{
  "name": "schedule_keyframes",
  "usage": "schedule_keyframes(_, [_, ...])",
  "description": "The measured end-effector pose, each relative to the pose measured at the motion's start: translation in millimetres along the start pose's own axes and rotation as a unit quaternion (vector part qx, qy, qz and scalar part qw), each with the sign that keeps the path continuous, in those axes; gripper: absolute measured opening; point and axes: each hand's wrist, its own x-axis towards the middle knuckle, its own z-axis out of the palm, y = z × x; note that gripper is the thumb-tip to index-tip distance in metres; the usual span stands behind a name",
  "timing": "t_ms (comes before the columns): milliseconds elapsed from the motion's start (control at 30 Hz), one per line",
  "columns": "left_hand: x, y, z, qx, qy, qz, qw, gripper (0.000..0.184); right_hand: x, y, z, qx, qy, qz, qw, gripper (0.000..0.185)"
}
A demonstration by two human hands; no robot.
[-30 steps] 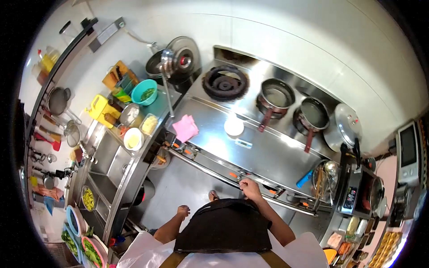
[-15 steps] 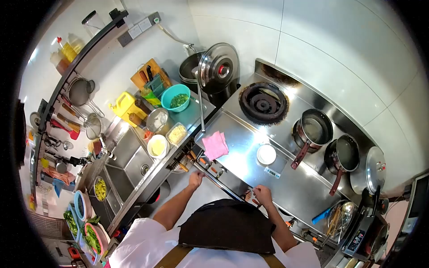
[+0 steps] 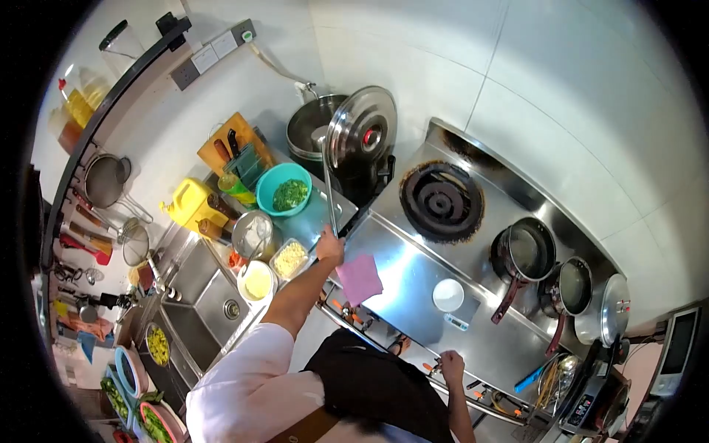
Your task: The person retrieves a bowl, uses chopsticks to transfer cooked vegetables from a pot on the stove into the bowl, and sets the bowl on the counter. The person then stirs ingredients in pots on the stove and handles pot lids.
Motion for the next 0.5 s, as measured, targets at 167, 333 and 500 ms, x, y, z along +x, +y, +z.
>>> schedule_keyframes(167, [39.8,-1.6,14.1,0.010,-0.015,0.008,1.000,0.058,-8.7,-32.3,54.9,0.083,0.002,0.048,0.995,0.020])
schedule_keyframes(333, [85.1,22.0,11.3,-0.243,0.052,0.034,0.968,0.056,-4.7,-66.1,110.7,0.044,-0.042,0.059,0.996,0.021])
schedule_keyframes(500, [205.8,47.6,-5.2,-0.250,0.027,0.028,0.968,0.026,-8.8,-87.3,128.2,0.038,-0.003,0.053,0.998,0.020])
